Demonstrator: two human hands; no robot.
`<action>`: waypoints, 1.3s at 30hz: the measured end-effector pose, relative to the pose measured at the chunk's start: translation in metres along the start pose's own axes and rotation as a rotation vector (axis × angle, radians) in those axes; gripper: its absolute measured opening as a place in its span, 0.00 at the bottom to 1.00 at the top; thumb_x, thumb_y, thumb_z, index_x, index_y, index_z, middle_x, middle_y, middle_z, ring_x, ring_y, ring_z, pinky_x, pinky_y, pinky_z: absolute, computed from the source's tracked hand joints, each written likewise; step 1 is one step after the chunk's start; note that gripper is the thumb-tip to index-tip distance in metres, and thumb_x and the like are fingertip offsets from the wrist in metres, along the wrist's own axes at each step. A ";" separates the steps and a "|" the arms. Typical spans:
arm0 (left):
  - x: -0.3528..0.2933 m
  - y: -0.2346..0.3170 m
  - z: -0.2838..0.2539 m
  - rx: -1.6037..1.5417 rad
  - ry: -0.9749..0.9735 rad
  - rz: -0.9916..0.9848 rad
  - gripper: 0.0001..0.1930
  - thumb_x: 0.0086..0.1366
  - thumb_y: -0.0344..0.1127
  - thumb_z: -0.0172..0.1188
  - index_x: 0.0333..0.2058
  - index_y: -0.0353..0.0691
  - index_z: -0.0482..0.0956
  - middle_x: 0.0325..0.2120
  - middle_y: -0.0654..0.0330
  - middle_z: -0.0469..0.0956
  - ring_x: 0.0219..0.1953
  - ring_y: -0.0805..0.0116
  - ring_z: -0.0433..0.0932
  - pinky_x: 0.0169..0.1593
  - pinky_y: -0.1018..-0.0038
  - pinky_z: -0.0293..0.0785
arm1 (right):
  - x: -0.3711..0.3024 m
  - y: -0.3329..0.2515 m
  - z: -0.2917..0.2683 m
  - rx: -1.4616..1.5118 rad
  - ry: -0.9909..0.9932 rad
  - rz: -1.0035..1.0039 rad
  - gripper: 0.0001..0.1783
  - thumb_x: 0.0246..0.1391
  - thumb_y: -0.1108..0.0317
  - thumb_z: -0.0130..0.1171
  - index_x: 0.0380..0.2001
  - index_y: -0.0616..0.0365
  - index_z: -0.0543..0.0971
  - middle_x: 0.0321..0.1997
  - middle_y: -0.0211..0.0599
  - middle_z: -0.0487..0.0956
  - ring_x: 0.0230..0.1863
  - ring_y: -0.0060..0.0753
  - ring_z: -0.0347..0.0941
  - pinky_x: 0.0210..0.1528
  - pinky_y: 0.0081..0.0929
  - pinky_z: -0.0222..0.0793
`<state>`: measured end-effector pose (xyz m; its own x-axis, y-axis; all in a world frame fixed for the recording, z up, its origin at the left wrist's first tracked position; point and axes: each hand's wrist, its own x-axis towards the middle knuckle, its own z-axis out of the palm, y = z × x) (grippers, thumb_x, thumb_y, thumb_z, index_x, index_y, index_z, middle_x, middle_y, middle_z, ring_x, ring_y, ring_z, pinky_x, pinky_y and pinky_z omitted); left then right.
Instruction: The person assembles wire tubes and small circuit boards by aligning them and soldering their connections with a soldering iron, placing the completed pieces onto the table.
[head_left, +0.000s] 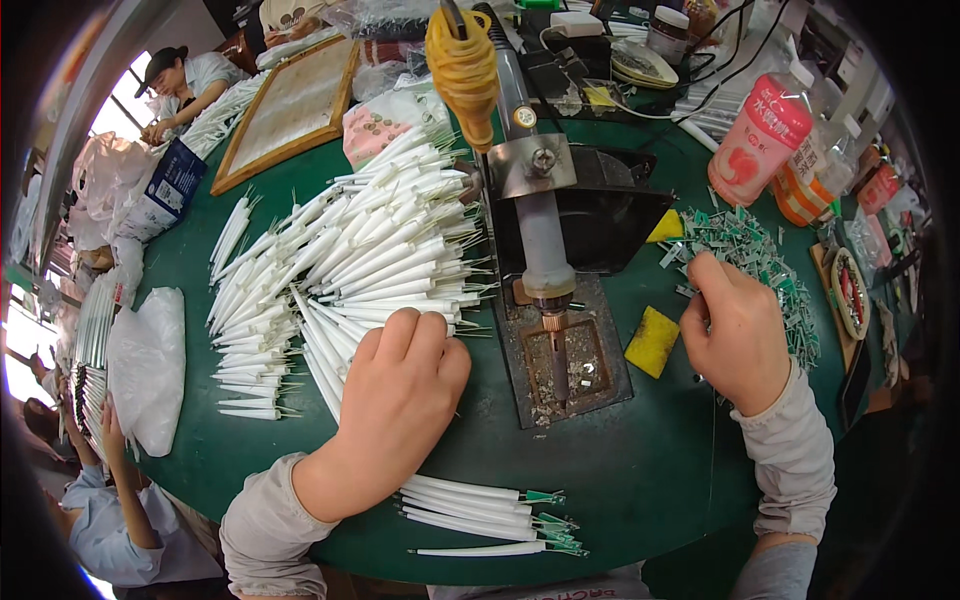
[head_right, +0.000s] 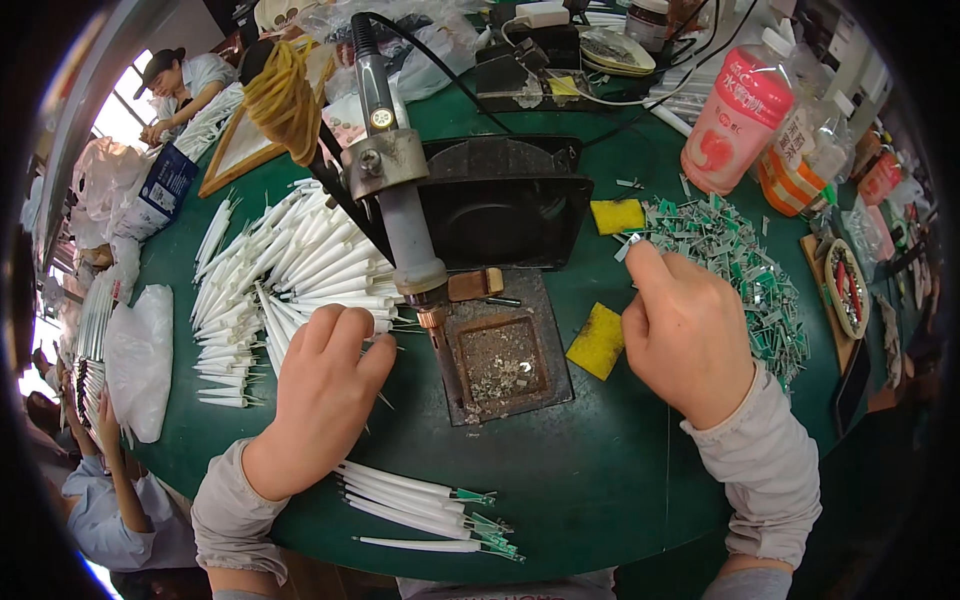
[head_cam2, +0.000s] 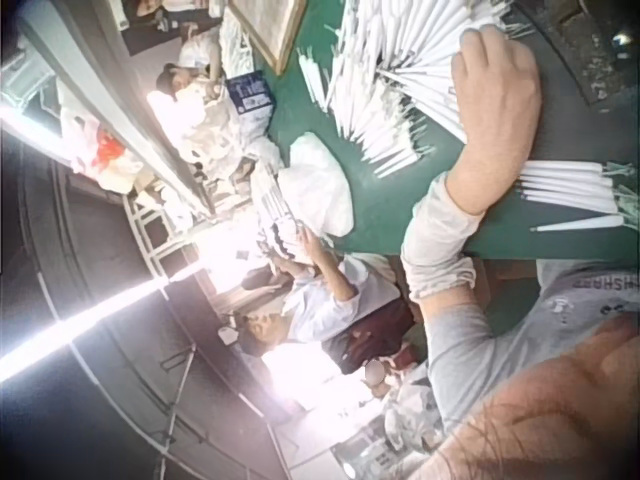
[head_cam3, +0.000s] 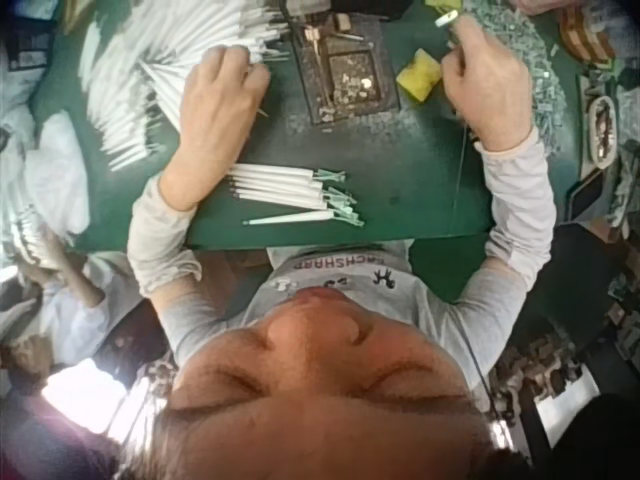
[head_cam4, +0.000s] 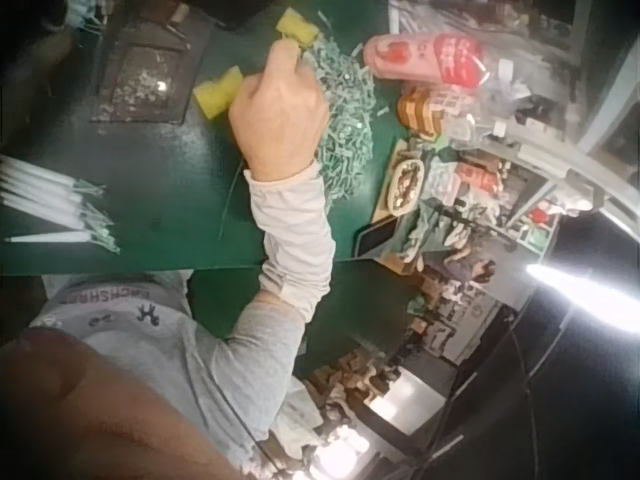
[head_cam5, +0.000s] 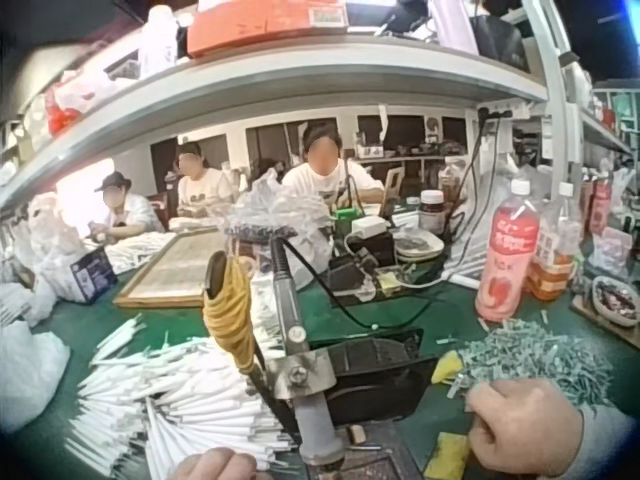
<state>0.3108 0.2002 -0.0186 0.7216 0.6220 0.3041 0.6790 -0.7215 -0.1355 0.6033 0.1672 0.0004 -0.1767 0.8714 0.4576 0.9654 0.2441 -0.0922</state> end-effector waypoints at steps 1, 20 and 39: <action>0.000 0.000 0.001 0.046 -0.104 -0.022 0.14 0.45 0.28 0.56 0.34 0.37 0.76 0.35 0.56 0.68 0.41 0.58 0.68 0.42 0.69 0.68 | -0.001 -0.003 -0.005 -0.002 0.000 0.002 0.12 0.37 0.81 0.55 0.30 0.61 0.69 0.21 0.45 0.71 0.23 0.50 0.71 0.24 0.41 0.66; -0.010 0.030 -0.055 -0.758 0.132 0.211 0.10 0.47 0.19 0.64 0.30 0.33 0.78 0.31 0.56 0.78 0.27 0.60 0.77 0.30 0.70 0.76 | -0.022 -0.055 -0.014 1.276 -0.784 0.142 0.07 0.48 0.75 0.61 0.31 0.59 0.75 0.20 0.26 0.73 0.21 0.15 0.69 0.21 0.18 0.63; -0.013 0.040 -0.039 -1.263 -0.259 -0.301 0.06 0.52 0.22 0.67 0.30 0.35 0.81 0.35 0.58 0.76 0.32 0.74 0.76 0.31 0.79 0.72 | -0.030 -0.063 -0.011 1.293 -0.723 0.354 0.08 0.47 0.73 0.63 0.32 0.59 0.75 0.23 0.29 0.78 0.25 0.18 0.76 0.24 0.16 0.71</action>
<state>0.3233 0.1517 0.0092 0.6661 0.7448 -0.0393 0.3260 -0.2433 0.9135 0.5503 0.1207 0.0025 -0.4030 0.8843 -0.2356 0.2190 -0.1568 -0.9631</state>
